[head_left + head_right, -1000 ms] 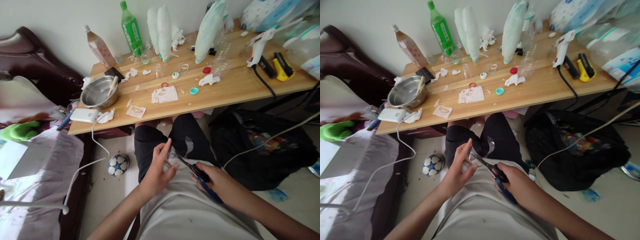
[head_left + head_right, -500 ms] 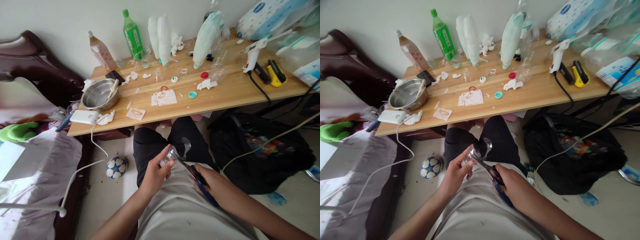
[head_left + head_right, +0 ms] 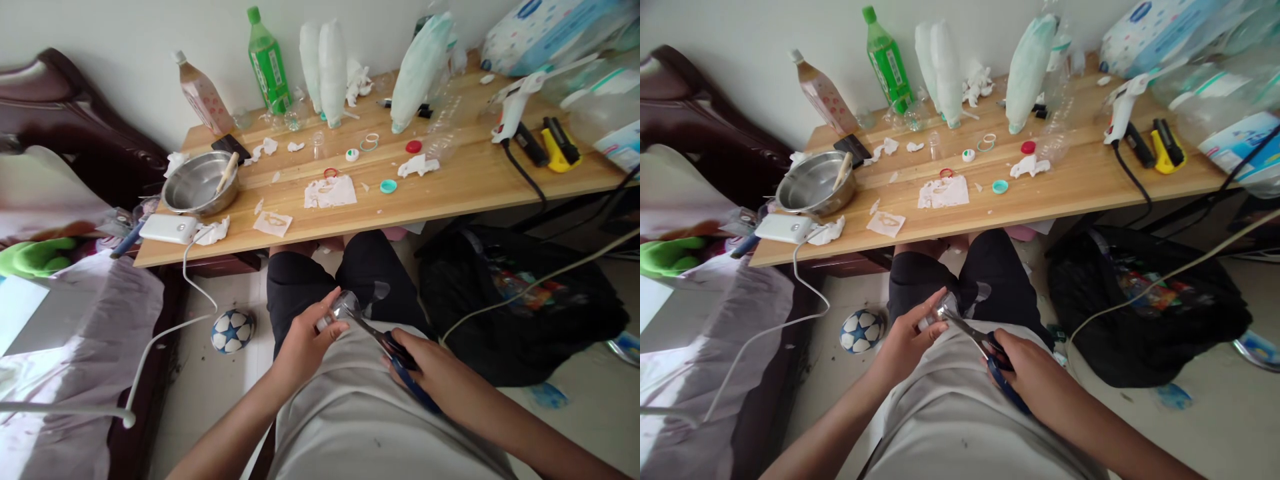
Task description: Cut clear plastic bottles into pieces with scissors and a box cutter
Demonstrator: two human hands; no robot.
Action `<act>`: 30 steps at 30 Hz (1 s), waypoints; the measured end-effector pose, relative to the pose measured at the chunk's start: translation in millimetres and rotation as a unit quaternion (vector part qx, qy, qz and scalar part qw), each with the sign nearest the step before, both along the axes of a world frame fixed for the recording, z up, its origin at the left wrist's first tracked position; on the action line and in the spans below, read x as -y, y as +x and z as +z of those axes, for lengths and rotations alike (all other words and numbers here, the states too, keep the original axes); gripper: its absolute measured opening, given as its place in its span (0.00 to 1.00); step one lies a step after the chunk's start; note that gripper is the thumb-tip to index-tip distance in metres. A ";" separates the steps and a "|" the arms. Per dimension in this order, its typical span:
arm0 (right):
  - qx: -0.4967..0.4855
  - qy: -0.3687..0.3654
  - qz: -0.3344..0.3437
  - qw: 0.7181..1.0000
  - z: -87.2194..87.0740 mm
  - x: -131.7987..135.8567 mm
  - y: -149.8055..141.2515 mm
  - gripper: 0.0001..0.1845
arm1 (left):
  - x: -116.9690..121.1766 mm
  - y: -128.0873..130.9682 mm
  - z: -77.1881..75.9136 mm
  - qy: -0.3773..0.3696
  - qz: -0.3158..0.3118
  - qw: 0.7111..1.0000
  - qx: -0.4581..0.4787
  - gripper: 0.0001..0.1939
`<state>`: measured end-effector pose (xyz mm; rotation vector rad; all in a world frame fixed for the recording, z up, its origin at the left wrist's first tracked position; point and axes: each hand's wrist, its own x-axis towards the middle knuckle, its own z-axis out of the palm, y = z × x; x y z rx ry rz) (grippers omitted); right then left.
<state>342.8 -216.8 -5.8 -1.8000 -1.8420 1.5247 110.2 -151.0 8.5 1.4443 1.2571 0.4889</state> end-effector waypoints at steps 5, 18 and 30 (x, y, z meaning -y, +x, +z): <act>-0.026 0.013 -0.010 1.000 -6.4 4.6 1.2 0.11 | 1.4 0.8 0.5 0.058 -0.033 0.998 -0.020 0.29; -0.057 -0.014 -0.024 0.998 -6.6 4.0 -1.4 0.13 | 14.1 3.1 -6.6 0.143 -0.036 0.988 -0.049 0.29; -0.063 0.005 -0.020 0.998 -8.6 -1.3 -3.9 0.13 | 18.3 1.7 -8.0 0.282 -0.048 0.951 -0.121 0.32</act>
